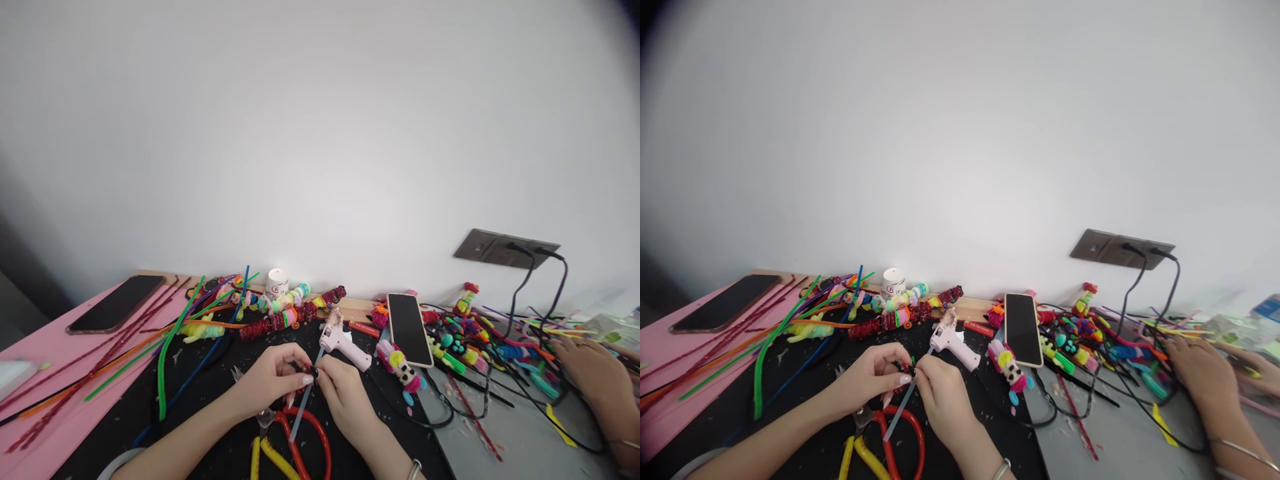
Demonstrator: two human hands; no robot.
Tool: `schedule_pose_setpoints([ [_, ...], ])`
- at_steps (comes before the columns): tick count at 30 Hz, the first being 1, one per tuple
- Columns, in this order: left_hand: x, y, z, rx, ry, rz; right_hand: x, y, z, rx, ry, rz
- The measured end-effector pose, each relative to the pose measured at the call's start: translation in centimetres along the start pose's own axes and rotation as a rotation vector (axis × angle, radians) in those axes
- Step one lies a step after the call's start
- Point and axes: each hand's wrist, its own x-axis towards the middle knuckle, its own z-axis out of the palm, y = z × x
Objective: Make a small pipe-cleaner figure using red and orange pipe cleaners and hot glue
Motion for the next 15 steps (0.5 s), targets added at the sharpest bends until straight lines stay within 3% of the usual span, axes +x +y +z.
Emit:
schedule_pose_setpoints([
  [15,-0.19,0.07,0.42,0.012,0.023,0.024,-0.10,0.03,0.25,-0.008,0.029,-0.001],
])
